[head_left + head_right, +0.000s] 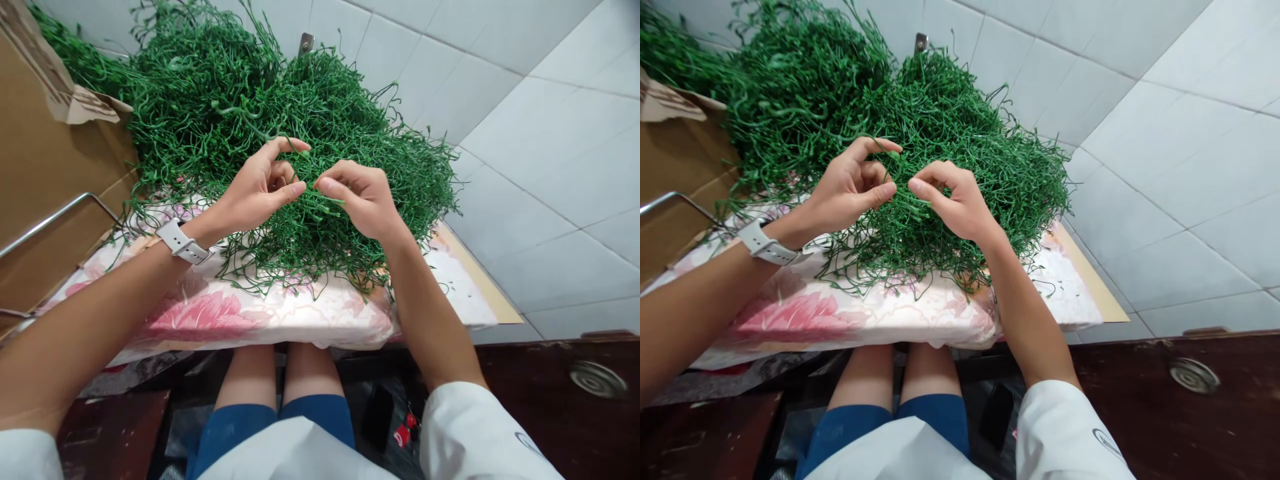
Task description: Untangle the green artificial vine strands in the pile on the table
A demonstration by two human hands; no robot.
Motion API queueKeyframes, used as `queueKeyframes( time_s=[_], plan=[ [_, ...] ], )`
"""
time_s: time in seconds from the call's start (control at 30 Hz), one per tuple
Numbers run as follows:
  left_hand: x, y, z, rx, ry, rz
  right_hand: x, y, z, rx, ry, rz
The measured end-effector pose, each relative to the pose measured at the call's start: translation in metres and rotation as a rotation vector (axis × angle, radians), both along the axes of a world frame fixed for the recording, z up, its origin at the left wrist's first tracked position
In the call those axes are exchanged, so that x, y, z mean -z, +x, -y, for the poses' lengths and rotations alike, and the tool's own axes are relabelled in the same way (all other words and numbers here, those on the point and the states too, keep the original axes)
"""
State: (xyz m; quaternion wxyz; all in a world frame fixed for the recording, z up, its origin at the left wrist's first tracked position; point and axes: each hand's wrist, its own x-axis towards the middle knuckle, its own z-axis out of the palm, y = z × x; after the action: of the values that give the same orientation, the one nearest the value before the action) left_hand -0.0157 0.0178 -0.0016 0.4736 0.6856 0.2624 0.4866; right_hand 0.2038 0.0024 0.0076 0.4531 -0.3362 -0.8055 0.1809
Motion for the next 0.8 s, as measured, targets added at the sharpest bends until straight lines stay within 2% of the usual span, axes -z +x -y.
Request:
queueKeyframes(
  time_s=[0.1,0.33,0.43,0.53,0.8],
  plan=[
    [0.0007,0.0001,-0.0009,-0.034,0.028,-0.017,0.0019,-0.0034,-0.0019,-0.064,-0.049,0.031],
    [0.0043,0.0023,-0.0066,-0.155,0.089,-0.046,0.0004,-0.0058,-0.0017,0.005,0.026,-0.057],
    [0.0056,0.0009,-0.0067,-0.158,0.157,-0.120,0.0009,-0.0055,-0.0019,0.007,0.042,-0.064],
    [0.0075,0.0003,-0.0068,-0.149,0.189,-0.094,0.0024,-0.0050,-0.0028,0.003,0.021,-0.083],
    [0.0089,0.0034,-0.0075,-0.144,0.108,0.043,0.0060,-0.0035,-0.0054,-0.094,-0.108,-0.069]
  ],
)
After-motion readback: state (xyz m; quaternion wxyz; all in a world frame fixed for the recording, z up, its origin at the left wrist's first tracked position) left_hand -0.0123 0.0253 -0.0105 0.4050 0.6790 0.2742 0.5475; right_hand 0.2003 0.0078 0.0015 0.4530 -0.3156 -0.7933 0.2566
